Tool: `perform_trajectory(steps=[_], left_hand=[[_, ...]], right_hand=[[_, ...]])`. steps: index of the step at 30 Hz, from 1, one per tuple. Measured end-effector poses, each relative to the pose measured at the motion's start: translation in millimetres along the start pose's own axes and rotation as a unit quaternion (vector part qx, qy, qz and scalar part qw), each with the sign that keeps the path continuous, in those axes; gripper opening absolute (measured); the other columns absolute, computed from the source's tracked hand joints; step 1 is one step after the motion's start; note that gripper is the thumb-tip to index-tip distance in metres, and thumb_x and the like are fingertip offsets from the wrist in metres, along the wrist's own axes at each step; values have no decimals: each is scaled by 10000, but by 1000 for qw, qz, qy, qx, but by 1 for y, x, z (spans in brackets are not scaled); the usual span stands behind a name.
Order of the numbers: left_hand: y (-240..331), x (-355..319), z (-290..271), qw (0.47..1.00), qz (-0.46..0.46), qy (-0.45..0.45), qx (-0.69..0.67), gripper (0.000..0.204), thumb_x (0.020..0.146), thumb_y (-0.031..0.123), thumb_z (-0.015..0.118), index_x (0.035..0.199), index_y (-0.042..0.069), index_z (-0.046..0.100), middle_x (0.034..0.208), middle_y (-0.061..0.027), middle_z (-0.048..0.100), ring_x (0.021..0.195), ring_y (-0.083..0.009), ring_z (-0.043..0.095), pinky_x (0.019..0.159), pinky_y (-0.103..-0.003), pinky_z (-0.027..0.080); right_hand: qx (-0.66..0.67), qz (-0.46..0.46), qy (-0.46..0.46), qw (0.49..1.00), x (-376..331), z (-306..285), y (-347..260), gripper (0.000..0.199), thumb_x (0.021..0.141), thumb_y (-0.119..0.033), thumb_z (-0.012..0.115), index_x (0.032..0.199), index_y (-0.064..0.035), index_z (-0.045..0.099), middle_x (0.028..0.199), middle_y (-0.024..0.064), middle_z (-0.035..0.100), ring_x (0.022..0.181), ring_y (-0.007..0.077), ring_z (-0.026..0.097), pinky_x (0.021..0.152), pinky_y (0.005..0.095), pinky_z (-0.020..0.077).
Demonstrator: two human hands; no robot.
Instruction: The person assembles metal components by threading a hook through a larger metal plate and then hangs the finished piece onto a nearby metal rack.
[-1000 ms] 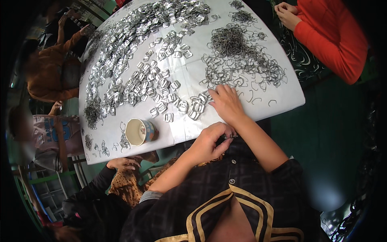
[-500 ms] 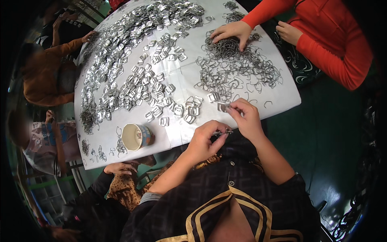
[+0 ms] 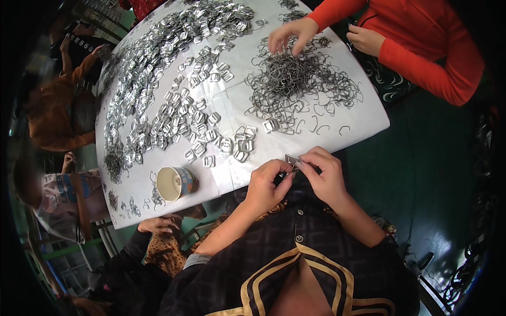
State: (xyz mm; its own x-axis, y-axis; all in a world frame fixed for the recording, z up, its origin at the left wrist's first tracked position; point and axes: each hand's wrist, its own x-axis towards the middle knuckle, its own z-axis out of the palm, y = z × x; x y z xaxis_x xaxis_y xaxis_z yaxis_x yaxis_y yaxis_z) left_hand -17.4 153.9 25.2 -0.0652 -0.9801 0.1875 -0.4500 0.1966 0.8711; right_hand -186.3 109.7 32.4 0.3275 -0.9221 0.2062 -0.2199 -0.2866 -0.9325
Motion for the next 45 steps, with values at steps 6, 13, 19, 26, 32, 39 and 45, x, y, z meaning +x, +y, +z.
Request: perform_trajectory(steps=[6, 13, 19, 26, 32, 39, 45], left_hand=[[-3, 6, -9, 998, 14, -57, -8, 133, 769, 0, 701, 872, 14, 618, 839, -129, 666, 734, -285, 658, 642, -341, 513], [-39, 63, -31, 968, 122, 20, 218, 169, 761, 57, 703, 926, 31, 681, 968, -91, 671, 904, -299, 595, 801, -369, 496], [-49, 70, -39, 943, 115, -31, 311, 168, 745, 45, 698, 913, 43, 694, 922, -79, 641, 859, -292, 574, 770, -375, 492], [-62, 102, -36, 902, 211, -60, 371, 137, 716, 10, 636, 845, 23, 679, 909, -82, 629, 848, -263, 576, 745, -346, 503], [-55, 119, -28, 827, 232, -142, 492, 58, 705, 32, 611, 756, 17, 635, 876, -88, 620, 863, -252, 589, 747, -327, 514], [-56, 117, -46, 991, -44, -85, 91, 83, 864, 88, 606, 840, 9, 609, 811, -34, 609, 727, -124, 569, 662, -265, 470], [-69, 97, -62, 883, -222, -94, -403, 99, 909, 121, 605, 945, 30, 587, 861, -28, 585, 750, -128, 516, 697, -264, 416]], right_hand=[[-20, -30, 28, 999, -7, 3, 2, 104, 805, -18, 685, 897, 23, 659, 788, 109, 608, 659, 231, 603, 588, 307, 468], [-17, -19, 32, 999, -11, 1, 3, 103, 796, -2, 689, 890, 23, 656, 781, 107, 603, 654, 233, 596, 596, 307, 470], [-8, -28, 26, 999, -17, 1, 4, 97, 807, -9, 683, 896, 19, 657, 790, 112, 606, 672, 243, 608, 605, 318, 478], [4, -31, 17, 999, -17, 6, 4, 89, 812, -12, 681, 893, 15, 654, 798, 109, 603, 673, 254, 605, 602, 327, 474], [2, -27, 14, 1000, -20, 5, 4, 89, 816, -13, 677, 896, 16, 651, 796, 108, 596, 677, 260, 598, 602, 337, 468], [1, -35, 29, 999, -21, 5, 6, 85, 804, 17, 669, 887, 34, 661, 774, 108, 612, 659, 208, 608, 608, 292, 472], [8, -36, 24, 999, -19, 7, 8, 92, 816, -18, 680, 890, 26, 647, 787, 121, 598, 675, 272, 603, 598, 341, 468]])
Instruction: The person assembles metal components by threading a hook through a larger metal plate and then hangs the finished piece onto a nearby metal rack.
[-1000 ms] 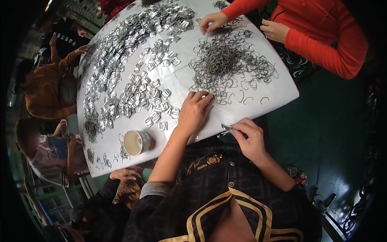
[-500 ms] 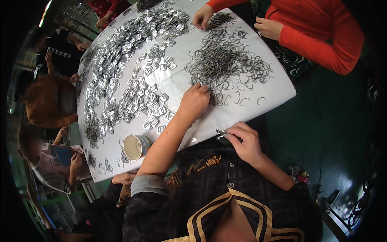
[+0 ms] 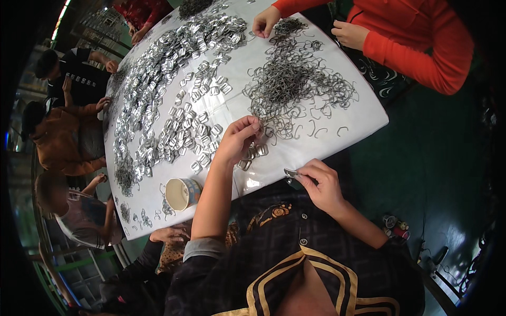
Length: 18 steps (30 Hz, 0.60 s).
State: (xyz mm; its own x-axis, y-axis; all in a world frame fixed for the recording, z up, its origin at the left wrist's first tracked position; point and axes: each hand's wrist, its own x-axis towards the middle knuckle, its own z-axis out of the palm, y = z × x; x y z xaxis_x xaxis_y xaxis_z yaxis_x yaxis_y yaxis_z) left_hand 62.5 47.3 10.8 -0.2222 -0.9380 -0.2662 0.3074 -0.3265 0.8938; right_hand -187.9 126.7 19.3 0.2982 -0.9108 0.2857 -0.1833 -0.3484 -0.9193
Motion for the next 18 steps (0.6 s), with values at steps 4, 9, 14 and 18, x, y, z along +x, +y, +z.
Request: perform_trajectory(steps=[4, 9, 14, 18], left_hand=[[-5, -25, 18, 997, 38, -51, -53, 95, 900, 116, 611, 936, 33, 585, 937, -53, 559, 833, -165, 511, 768, -307, 411], [-11, -58, 51, 986, 100, -119, 56, 69, 901, 74, 603, 953, 31, 588, 1071, -71, 494, 969, -164, 494, 878, -316, 400], [-19, -71, 60, 988, 75, -104, 85, 47, 921, 60, 582, 963, 39, 576, 1074, -60, 495, 1011, -151, 487, 926, -309, 386], [-25, -70, 63, 981, 118, -106, 115, 77, 940, 80, 581, 980, 20, 554, 1032, -35, 524, 963, -123, 498, 871, -269, 406]], right_hand=[[-7, 6, 12, 1000, 3, 2, -3, 83, 822, -16, 670, 888, 29, 647, 786, 122, 597, 670, 273, 604, 594, 340, 468], [-10, 29, 7, 999, 5, 2, -5, 82, 821, -13, 667, 890, 27, 647, 785, 119, 595, 657, 273, 601, 590, 341, 468], [-8, 27, 7, 1000, 5, 4, -5, 77, 821, -20, 670, 886, 16, 649, 785, 117, 591, 653, 272, 597, 587, 340, 466], [-16, 14, -12, 1000, 6, 3, -4, 75, 822, -25, 673, 885, 10, 653, 786, 114, 591, 650, 272, 592, 588, 339, 466]])
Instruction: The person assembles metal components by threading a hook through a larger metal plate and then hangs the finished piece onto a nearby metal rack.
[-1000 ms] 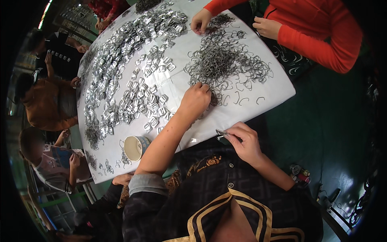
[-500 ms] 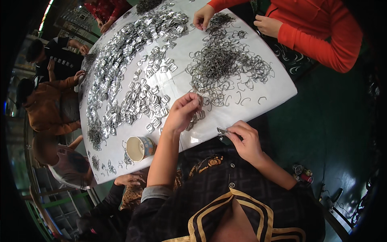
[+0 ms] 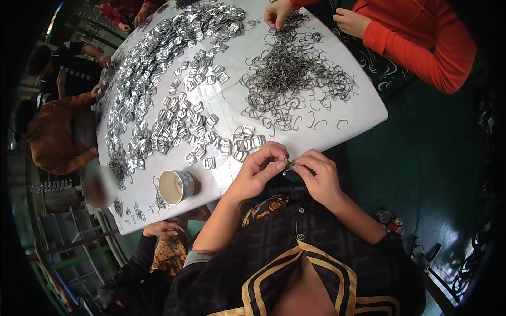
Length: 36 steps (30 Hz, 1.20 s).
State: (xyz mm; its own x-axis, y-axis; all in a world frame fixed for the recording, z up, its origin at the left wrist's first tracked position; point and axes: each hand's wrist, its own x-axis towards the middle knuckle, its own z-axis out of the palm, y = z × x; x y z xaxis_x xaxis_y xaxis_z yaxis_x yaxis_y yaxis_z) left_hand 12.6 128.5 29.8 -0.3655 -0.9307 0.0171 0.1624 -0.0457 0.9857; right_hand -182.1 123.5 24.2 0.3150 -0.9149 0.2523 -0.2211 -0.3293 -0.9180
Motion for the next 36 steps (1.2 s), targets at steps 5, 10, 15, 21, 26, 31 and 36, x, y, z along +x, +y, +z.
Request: perform_trajectory(steps=[5, 10, 15, 21, 26, 31, 36], left_hand=[[9, -8, 11, 993, 19, 30, 112, 72, 937, 22, 537, 997, 42, 501, 1013, -86, 563, 969, -178, 534, 901, -310, 417], [17, -19, 25, 981, 52, 52, 182, 132, 906, -62, 520, 999, 21, 476, 990, -118, 572, 947, -227, 579, 864, -311, 454], [14, -28, 24, 976, 56, 37, 206, 115, 923, -60, 486, 1001, 24, 472, 1018, -128, 590, 961, -222, 583, 880, -322, 455], [14, -31, 24, 972, 43, 60, 223, 119, 915, -66, 494, 1001, 13, 472, 1003, -131, 585, 931, -229, 584, 861, -315, 460], [9, -27, 24, 972, 61, 84, 211, 131, 907, -64, 513, 1009, 5, 471, 989, -135, 587, 904, -242, 592, 839, -309, 467], [0, -19, 30, 960, 62, 112, 249, 93, 935, -21, 503, 1022, 6, 485, 986, -129, 612, 921, -208, 594, 842, -305, 463], [3, -14, 41, 955, 28, 125, 268, 159, 857, -51, 586, 981, 15, 511, 926, -148, 594, 870, -317, 579, 786, -350, 459]], right_hand=[[-1, -32, -41, 999, 3, -5, 7, 94, 805, -33, 689, 894, -10, 670, 785, 103, 592, 658, 267, 591, 592, 336, 468], [2, -25, -28, 999, 22, 1, 29, 138, 774, -77, 715, 903, -30, 693, 785, 87, 597, 719, 258, 591, 631, 346, 476], [-206, -135, -87, 965, 56, 39, 45, 316, 748, -218, 731, 1022, -68, 683, 869, 54, 574, 891, 242, 551, 795, 382, 436], [-255, -124, -94, 954, 71, 66, 44, 233, 752, -150, 718, 962, -74, 654, 922, 62, 556, 942, 247, 528, 832, 366, 423], [13, 151, -158, 976, 70, 35, 29, 174, 803, -28, 695, 972, -18, 653, 845, 50, 648, 792, 134, 611, 722, 284, 481], [168, 137, -73, 973, 43, -4, 14, 198, 839, 12, 659, 1035, 40, 655, 879, 66, 689, 768, 87, 632, 678, 233, 514], [221, 150, -28, 963, 22, -13, 3, 219, 841, 0, 661, 1058, 27, 670, 875, 80, 695, 779, 107, 653, 691, 243, 521]])
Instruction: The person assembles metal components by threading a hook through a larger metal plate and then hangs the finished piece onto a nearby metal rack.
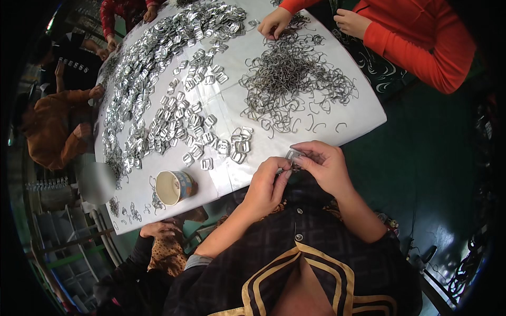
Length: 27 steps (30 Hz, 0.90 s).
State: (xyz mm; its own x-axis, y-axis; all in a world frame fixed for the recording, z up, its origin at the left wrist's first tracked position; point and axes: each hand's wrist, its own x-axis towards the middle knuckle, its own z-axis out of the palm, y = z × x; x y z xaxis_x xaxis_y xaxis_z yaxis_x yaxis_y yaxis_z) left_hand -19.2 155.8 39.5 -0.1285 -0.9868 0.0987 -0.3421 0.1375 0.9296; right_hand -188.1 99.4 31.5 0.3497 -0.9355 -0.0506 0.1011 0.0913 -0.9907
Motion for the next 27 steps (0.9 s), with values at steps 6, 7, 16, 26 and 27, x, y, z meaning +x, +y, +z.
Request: perform_trajectory(steps=[6, 7, 16, 26, 27], left_hand=[[-4, -1, 4, 994, 61, 4, 86, 166, 863, -26, 611, 999, 14, 526, 921, -136, 610, 817, -277, 588, 747, -318, 465], [-5, -1, 5, 993, 71, 7, 98, 176, 849, -30, 622, 993, 15, 531, 918, -139, 610, 820, -296, 589, 746, -329, 467], [0, 0, -2, 991, 56, -23, 120, 128, 797, -4, 670, 898, 8, 592, 856, -144, 636, 816, -337, 600, 717, -380, 472], [-35, 81, -48, 988, 58, 27, 143, 125, 805, 20, 632, 922, 10, 672, 887, -146, 688, 818, -306, 670, 787, -359, 511], [-41, 101, -47, 981, 59, 62, 174, 163, 808, 34, 636, 968, 16, 663, 952, -155, 675, 875, -314, 655, 803, -371, 507]], right_hand=[[-113, -71, 41, 990, -9, 4, -2, 223, 817, -20, 678, 1039, -6, 689, 814, 100, 675, 708, 148, 645, 625, 271, 493], [-133, -78, 43, 987, -11, 5, -5, 225, 811, -25, 683, 1036, -12, 693, 803, 105, 669, 692, 160, 643, 613, 277, 486], [-265, -204, 59, 941, -20, 11, -6, 229, 752, 7, 690, 978, -31, 706, 793, 109, 670, 702, 269, 634, 639, 345, 494], [-263, -221, 67, 937, -29, 6, 0, 168, 768, 2, 698, 933, -28, 700, 801, 106, 675, 701, 264, 649, 630, 339, 512], [-261, -218, 60, 938, -30, 7, 1, 164, 769, -3, 700, 931, -30, 701, 802, 105, 675, 699, 262, 648, 629, 338, 512]])
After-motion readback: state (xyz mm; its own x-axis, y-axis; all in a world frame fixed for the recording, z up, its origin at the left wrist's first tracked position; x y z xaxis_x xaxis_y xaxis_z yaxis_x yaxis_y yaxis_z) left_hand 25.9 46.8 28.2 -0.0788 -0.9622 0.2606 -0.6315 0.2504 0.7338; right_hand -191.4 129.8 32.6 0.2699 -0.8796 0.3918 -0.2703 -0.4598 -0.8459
